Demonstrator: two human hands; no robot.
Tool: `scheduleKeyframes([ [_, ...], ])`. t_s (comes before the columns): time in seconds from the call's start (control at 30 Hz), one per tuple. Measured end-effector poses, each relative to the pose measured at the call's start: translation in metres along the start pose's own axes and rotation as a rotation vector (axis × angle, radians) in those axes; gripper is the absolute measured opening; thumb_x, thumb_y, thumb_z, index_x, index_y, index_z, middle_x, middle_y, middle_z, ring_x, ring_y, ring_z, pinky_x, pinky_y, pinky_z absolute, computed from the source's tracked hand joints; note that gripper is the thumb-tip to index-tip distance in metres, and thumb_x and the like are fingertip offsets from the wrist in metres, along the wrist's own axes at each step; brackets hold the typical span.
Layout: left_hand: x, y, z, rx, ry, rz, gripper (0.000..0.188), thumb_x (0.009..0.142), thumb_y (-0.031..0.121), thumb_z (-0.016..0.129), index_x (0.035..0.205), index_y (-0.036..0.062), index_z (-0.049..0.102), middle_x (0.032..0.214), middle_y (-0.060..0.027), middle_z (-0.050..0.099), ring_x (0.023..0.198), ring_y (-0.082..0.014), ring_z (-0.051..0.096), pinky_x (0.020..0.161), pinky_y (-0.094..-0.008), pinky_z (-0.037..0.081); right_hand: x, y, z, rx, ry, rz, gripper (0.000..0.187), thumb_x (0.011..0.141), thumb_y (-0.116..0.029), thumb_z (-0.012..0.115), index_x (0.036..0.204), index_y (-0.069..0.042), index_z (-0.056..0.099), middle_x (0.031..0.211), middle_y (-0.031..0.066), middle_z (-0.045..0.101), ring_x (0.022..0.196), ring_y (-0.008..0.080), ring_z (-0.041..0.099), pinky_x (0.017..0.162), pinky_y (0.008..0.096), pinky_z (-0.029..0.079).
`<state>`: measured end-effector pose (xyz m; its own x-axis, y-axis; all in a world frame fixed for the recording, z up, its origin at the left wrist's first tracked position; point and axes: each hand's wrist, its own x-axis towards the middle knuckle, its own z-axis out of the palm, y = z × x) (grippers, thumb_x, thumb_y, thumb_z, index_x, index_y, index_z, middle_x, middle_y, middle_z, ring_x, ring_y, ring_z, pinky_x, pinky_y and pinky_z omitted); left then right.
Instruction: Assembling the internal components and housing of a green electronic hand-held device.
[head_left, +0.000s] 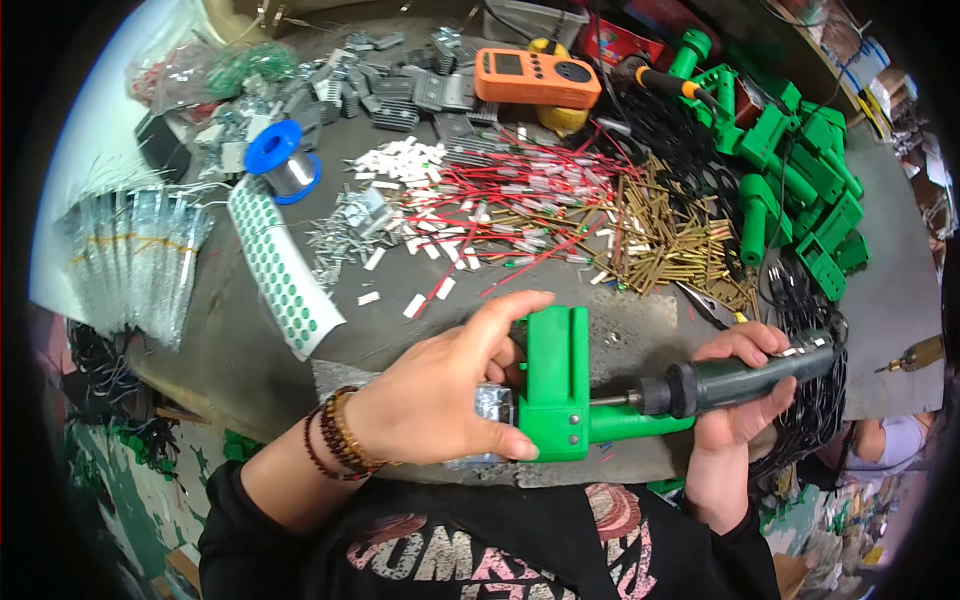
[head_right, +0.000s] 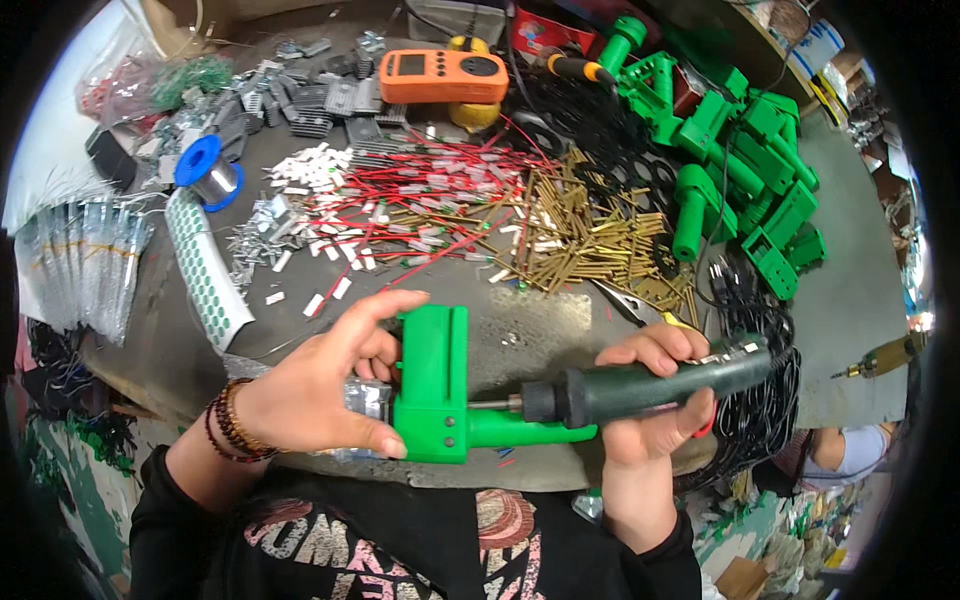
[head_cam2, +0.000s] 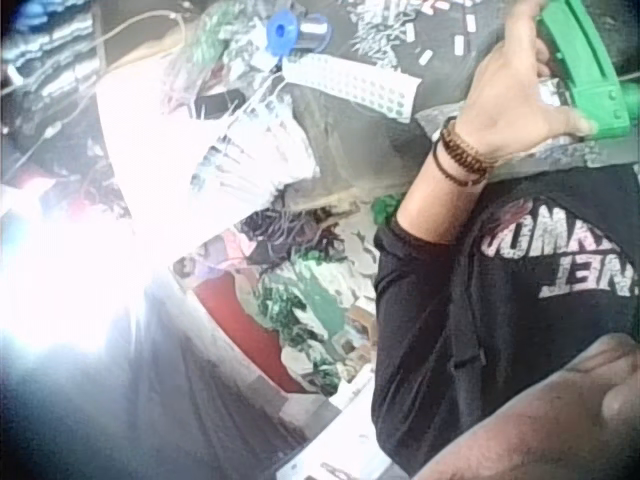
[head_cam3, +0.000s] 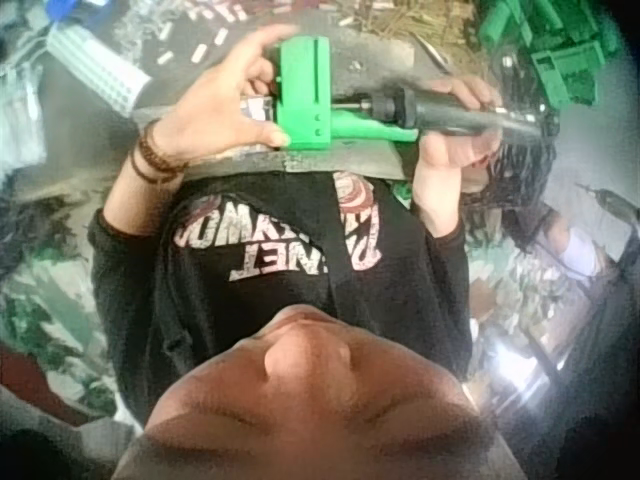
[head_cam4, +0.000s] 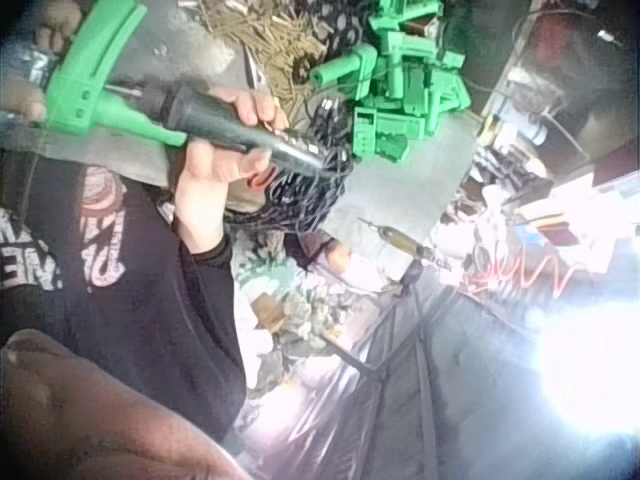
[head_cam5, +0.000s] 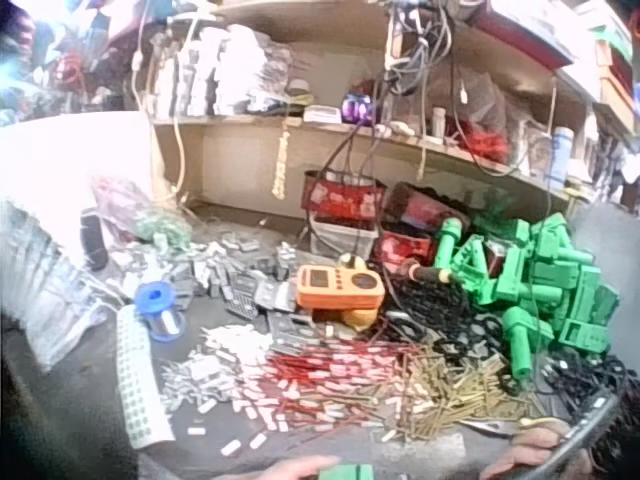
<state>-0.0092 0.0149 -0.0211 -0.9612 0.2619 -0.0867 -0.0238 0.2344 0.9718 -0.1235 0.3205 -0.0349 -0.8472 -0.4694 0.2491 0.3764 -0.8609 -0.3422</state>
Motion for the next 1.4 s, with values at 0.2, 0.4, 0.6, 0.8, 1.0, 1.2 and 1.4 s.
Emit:
scheduleKeyframes([
  [0.2, -0.019, 0.013, 0.005, 0.196, 0.155, 0.057, 0.098, 0.07, 0.018, 0.09, 0.151, 0.0063, 0.036, 0.114, -0.0134, 0.065, 0.106, -0.0284, 0.063, 0.099, -0.0398, 0.048, 0.001, -0.036, 0.016, -0.087, -0.153, -0.023, 0.049, 0.08, -0.014, 0.085, 0.119, -0.018, 0.055, 0.11, -0.0053, 0.055, 0.09, 0.0126, 0.056, 0.095, 0.0412, 0.044],
  [0.4, -0.086, 0.011, -0.104, 1.157, 0.496, 0.077, 0.039, 0.082, 0.007, 0.069, 0.121, 0.0089, 0.066, 0.127, -0.0134, 0.063, 0.118, -0.0359, 0.058, 0.1, -0.0445, 0.045, 0.0, -0.163, 0.051, -1.189, 0.107, -0.175, 0.068, 0.09, -0.03, 0.073, 0.142, -0.001, 0.041, 0.102, 0.0078, 0.059, 0.054, 0.0098, 0.052, 0.049, 0.0217, 0.043],
  [0.6, -0.082, -0.018, -0.155, 1.494, 0.345, 0.093, 0.027, 0.078, 0.008, 0.073, 0.102, 0.0174, 0.068, 0.138, -0.0084, 0.056, 0.133, -0.0343, 0.047, 0.107, -0.0505, 0.036, 0.05, -0.165, -0.032, -2.543, 0.15, 0.063, 0.064, 0.067, -0.01, 0.084, 0.125, 0.004, 0.059, 0.118, 0.0149, 0.063, 0.106, 0.0256, 0.064, 0.096, 0.0335, 0.049],
  [0.8, -0.071, 0.029, -0.161, 0.964, 0.343, 0.308, 0.016, 0.079, 0.005, 0.075, 0.091, 0.0076, 0.065, 0.114, -0.0083, 0.07, 0.118, -0.0341, 0.06, 0.101, -0.044, 0.043, 0.045, -0.097, 0.036, -2.24, -0.004, -0.074, 0.045, 0.073, -0.004, 0.078, 0.115, -0.005, 0.065, 0.122, 0.0089, 0.064, 0.11, 0.023, 0.063, 0.089, 0.035, 0.049],
  [1.0, -0.022, 0.078, -0.055, 0.939, 0.357, 0.463, 0.015, 0.08, 0.01, 0.078, 0.092, 0.0078, 0.069, 0.089, -0.0066, 0.07, 0.08, -0.0273, 0.066, 0.073, -0.0376, 0.05, 0.059, 0.014, 0.131, -2.007, -0.799, -0.392, 0.055, 0.072, -0.028, 0.087, 0.118, -0.006, 0.068, 0.128, 0.0139, 0.063, 0.115, 0.0332, 0.06, 0.097, 0.0438, 0.048],
  [1.2, -0.022, 0.084, -0.023, 0.854, 0.318, 0.342, 0.017, 0.08, 0.013, 0.077, 0.095, 0.0079, 0.071, 0.081, -0.0067, 0.07, 0.072, -0.0285, 0.067, 0.068, -0.0385, 0.05, 0.056, 0.014, 0.108, -2.031, -0.817, -0.247, 0.02, 0.075, -0.012, 0.079, 0.093, -0.011, 0.071, 0.08, 0.0022, 0.07, 0.075, 0.0228, 0.067, 0.069, 0.0356, 0.048],
  [1.4, -0.02, 0.072, -0.005, 0.795, 0.323, 0.324, 0.01, 0.082, 0.013, 0.074, 0.09, 0.0075, 0.074, 0.073, -0.0089, 0.068, 0.069, -0.03, 0.066, 0.066, -0.0384, 0.05, 0.041, 0.024, 0.105, -2.175, -0.782, -0.314, 0.024, 0.073, -0.014, 0.081, 0.093, -0.014, 0.068, 0.092, 0.0007, 0.066, 0.092, 0.0231, 0.064, 0.086, 0.0402, 0.045],
])
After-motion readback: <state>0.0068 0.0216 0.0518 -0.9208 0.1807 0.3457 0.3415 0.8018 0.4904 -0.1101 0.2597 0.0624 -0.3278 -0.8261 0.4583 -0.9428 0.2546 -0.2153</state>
